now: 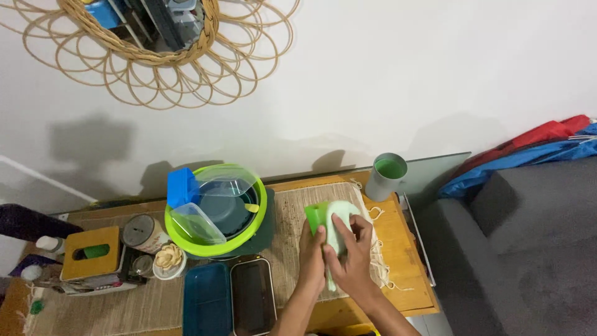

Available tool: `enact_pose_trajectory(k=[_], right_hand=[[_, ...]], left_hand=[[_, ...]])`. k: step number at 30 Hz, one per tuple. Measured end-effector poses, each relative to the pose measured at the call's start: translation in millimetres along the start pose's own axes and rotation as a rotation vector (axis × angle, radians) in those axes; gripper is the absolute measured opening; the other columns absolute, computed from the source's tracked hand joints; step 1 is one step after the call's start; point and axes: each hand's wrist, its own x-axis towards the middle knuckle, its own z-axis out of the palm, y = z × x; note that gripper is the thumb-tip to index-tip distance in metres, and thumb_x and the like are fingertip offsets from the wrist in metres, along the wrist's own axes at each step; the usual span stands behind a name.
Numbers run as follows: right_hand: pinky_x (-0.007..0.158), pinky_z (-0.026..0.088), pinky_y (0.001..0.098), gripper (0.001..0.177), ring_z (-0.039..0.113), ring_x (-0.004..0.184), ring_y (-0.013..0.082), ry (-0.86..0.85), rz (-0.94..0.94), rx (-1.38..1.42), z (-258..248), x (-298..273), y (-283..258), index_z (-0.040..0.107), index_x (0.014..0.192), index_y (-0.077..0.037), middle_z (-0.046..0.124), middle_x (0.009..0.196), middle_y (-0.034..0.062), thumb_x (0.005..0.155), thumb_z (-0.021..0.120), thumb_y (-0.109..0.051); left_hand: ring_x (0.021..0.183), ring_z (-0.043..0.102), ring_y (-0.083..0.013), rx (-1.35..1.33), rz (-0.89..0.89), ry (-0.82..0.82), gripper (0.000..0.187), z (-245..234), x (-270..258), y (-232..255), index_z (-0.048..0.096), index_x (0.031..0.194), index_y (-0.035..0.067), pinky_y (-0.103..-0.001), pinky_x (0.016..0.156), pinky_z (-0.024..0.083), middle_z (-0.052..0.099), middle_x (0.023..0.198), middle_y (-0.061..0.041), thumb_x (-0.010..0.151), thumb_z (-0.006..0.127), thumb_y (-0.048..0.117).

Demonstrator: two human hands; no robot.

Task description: The person wipes the exterior of a light blue cup and then a green cup using a light green cloth on a wooden table. The person rotates each cup while wiping and places them back on the table after finishing.

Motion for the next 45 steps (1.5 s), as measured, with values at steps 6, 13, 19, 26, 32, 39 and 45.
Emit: enact_pose_trajectory(k=[6,13,19,26,32,39,45], right_hand=[[0.100,0.039,0.0401,0.048,0.046,0.115,0.0271,0.088,0.063,0.070,-12.2,17.6,9.8,0.055,0.146,-0.005,0.042,0.117,0.0126,0.110,0.042,-0.034],[0.081,0.042,0.0341,0.043,0.051,0.094,0.0258,0.075,-0.084,0.024,-8.6,8.5,40.6,0.057,0.145,-0.008,0.046,0.105,0.0116,0.103,0.051,-0.001],[0.084,0.040,0.0316,0.045,0.048,0.095,0.0205,0.105,0.133,0.216,-12.4,21.1,50.2,0.051,0.152,-0.010,0.045,0.103,0.0067,0.109,0.039,-0.004],[0.081,0.042,0.0324,0.044,0.049,0.097,0.0251,0.104,-0.056,0.100,-8.3,17.5,57.3,0.059,0.144,-0.012,0.046,0.104,0.0100,0.105,0.048,0.003],[0.087,0.044,0.0314,0.044,0.053,0.098,0.0225,0.116,0.082,0.178,-11.7,28.5,58.7,0.056,0.147,-0.009,0.047,0.103,0.0085,0.107,0.041,0.004],[0.082,0.042,0.0325,0.039,0.049,0.099,0.0253,0.089,-0.035,0.117,-8.9,23.1,62.9,0.062,0.141,-0.012,0.045,0.104,0.0092,0.107,0.048,0.001],[0.091,0.042,0.0334,0.046,0.053,0.103,0.0237,0.083,0.133,0.207,-15.4,29.2,72.5,0.056,0.147,-0.009,0.052,0.108,0.0098,0.106,0.042,0.006]], left_hand=[[0.135,0.054,-0.0184,0.013,0.026,0.120,0.068,-8.0,19.1,-34.1,0.052,0.148,0.006,-0.034,0.112,0.043,0.057,0.152,-0.008,0.088,0.062,0.036],[0.099,0.068,-0.0215,-0.014,0.108,-0.089,0.059,16.5,20.2,-22.4,0.058,0.130,0.006,-0.033,0.082,0.056,0.069,0.110,-0.011,0.083,0.075,0.038],[0.126,0.062,-0.0230,0.102,0.067,-0.028,0.080,24.2,23.3,-12.8,0.056,0.144,0.011,-0.037,0.101,0.048,0.066,0.138,-0.009,0.078,0.066,0.055],[0.098,0.064,-0.0173,0.171,0.203,-0.065,0.068,13.3,35.4,-35.0,0.060,0.130,0.007,-0.030,0.083,0.051,0.070,0.110,-0.008,0.079,0.076,0.049],[0.121,0.061,-0.0225,0.159,0.125,-0.053,0.075,16.1,34.9,-28.5,0.047,0.149,0.011,-0.036,0.099,0.050,0.063,0.135,-0.010,0.086,0.061,0.051],[0.097,0.061,-0.0202,0.155,0.188,-0.040,0.061,7.5,43.8,-48.2,0.056,0.132,0.004,-0.030,0.080,0.052,0.064,0.108,-0.010,0.084,0.078,0.033],[0.140,0.048,-0.0225,0.039,0.137,-0.038,0.091,13.2,41.8,-45.9,0.027,0.160,0.012,-0.036,0.110,0.044,0.043,0.160,-0.011,0.086,0.065,0.047]])
